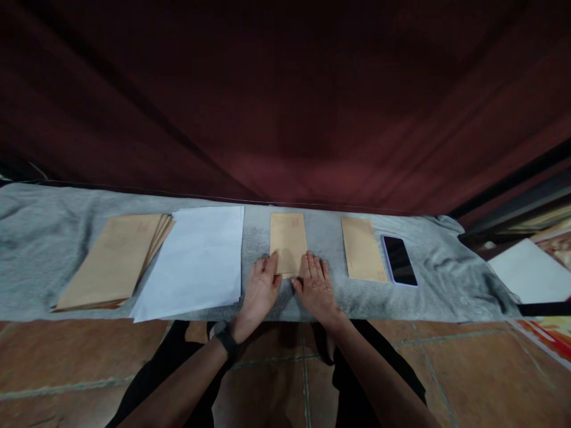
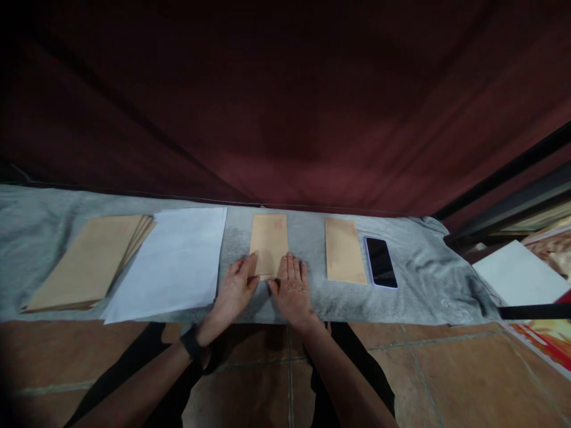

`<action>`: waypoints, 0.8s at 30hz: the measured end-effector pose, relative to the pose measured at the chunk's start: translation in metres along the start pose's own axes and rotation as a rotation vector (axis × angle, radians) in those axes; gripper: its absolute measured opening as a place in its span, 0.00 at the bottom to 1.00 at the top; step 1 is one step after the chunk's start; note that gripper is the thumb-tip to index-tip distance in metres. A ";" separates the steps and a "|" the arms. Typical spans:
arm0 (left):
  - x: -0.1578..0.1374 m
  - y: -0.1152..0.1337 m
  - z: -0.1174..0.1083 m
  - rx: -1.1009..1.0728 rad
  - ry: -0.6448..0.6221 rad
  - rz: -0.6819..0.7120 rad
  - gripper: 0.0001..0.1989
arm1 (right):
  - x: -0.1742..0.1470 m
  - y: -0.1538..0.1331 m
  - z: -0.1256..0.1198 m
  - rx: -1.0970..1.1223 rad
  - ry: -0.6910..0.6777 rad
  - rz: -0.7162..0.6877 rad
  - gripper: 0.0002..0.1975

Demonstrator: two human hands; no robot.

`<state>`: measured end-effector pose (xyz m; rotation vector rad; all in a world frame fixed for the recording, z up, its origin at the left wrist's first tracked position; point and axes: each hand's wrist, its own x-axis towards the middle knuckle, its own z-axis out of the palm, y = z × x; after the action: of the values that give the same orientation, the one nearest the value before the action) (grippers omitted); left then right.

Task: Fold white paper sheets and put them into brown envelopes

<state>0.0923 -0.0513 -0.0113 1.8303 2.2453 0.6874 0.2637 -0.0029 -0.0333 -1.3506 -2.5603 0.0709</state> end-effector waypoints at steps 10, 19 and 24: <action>0.029 -0.001 -0.002 -0.696 -0.078 -0.444 0.46 | 0.006 -0.003 -0.002 0.027 0.009 -0.018 0.41; 0.034 0.022 -0.017 -1.509 -0.157 -0.445 0.32 | 0.025 -0.007 -0.025 0.722 0.059 0.192 0.29; 0.032 0.025 -0.010 -1.429 -0.175 -0.515 0.32 | 0.034 -0.014 -0.025 1.541 0.108 0.493 0.38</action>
<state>0.1031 -0.0196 0.0141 0.5449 1.2446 1.3727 0.2406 0.0151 -0.0004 -1.0647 -1.1915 1.5542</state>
